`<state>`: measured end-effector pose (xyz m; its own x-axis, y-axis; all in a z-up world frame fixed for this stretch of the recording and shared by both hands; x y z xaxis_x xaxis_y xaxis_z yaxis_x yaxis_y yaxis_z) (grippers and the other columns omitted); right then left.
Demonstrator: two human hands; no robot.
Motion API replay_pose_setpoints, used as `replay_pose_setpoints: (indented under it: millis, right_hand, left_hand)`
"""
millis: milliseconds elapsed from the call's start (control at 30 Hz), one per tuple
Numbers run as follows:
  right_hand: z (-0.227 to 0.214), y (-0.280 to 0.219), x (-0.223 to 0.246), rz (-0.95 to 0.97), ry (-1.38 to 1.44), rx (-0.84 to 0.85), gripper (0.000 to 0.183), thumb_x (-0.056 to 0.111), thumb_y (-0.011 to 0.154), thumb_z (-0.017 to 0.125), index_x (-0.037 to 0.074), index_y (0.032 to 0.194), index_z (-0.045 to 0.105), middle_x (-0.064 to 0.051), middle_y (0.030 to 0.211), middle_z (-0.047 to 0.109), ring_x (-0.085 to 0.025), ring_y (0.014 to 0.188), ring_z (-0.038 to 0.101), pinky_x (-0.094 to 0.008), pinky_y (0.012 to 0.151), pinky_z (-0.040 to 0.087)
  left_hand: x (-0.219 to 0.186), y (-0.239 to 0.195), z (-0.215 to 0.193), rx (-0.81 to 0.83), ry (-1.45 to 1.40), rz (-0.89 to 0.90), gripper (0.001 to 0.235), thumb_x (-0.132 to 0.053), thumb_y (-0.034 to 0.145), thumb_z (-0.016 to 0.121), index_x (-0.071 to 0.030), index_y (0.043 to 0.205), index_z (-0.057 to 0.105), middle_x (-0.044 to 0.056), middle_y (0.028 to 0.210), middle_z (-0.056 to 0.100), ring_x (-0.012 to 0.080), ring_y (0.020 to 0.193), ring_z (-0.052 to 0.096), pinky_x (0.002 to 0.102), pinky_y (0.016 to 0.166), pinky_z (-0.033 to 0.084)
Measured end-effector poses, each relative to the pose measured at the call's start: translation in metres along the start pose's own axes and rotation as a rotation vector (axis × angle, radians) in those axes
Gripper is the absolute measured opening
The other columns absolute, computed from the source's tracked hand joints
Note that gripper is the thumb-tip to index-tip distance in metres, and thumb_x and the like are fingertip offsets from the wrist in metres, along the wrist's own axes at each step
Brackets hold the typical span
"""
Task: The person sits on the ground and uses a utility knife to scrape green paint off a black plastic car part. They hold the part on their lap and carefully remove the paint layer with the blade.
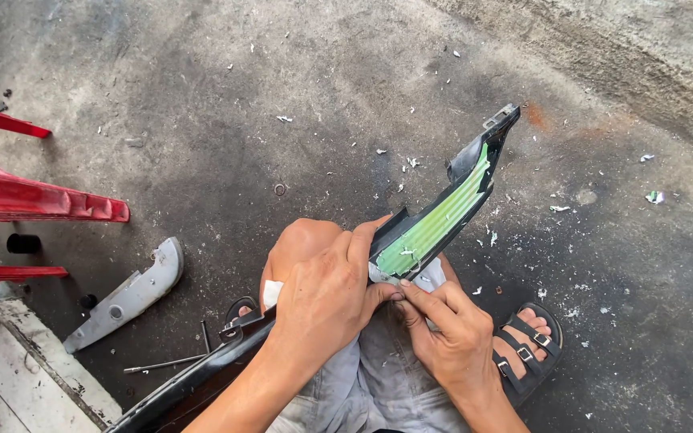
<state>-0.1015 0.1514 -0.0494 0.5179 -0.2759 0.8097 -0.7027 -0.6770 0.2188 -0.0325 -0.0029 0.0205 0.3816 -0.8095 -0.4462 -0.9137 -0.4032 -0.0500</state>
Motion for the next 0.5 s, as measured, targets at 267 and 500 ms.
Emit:
replay_pose_setpoints:
  millis: [267,500]
  right_hand:
    - [0.0042,-0.0045,-0.0032,0.000,0.011,-0.058,0.028,0.003,0.078,0.081,0.009,0.105,0.080,0.000,0.069,0.057,-0.009,0.049,0.046,-0.025,0.044,0.040]
    - [0.0093,-0.0098,-0.0011,0.019,0.012,-0.109,0.026,0.003,0.078,0.081,0.007,0.104,0.079,0.000,0.070,0.059,-0.009,0.050,0.048,-0.024,0.045,0.040]
  left_hand:
    - [0.0013,0.0010,0.0056,-0.029,0.053,-0.014,0.077,-0.033,0.076,0.083,-0.006,0.141,0.050,0.011,0.103,0.071,0.0238,0.068,0.072,0.036,0.051,0.055]
    - [0.0029,-0.0001,0.0061,-0.071,0.058,0.000,0.074,-0.032,0.076,0.083,-0.003,0.138,0.054,0.012,0.096,0.070,0.0235,0.066,0.070,0.035,0.053,0.055]
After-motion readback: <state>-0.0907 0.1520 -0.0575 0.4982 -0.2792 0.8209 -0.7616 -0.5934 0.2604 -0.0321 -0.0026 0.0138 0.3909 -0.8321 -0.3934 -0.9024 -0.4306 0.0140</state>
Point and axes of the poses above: each hand's wrist, its own y-axis towards the middle knuckle, its own z-axis out of the palm, x = y × z, the point moved 3 cm from there along y, towards the middle knuckle
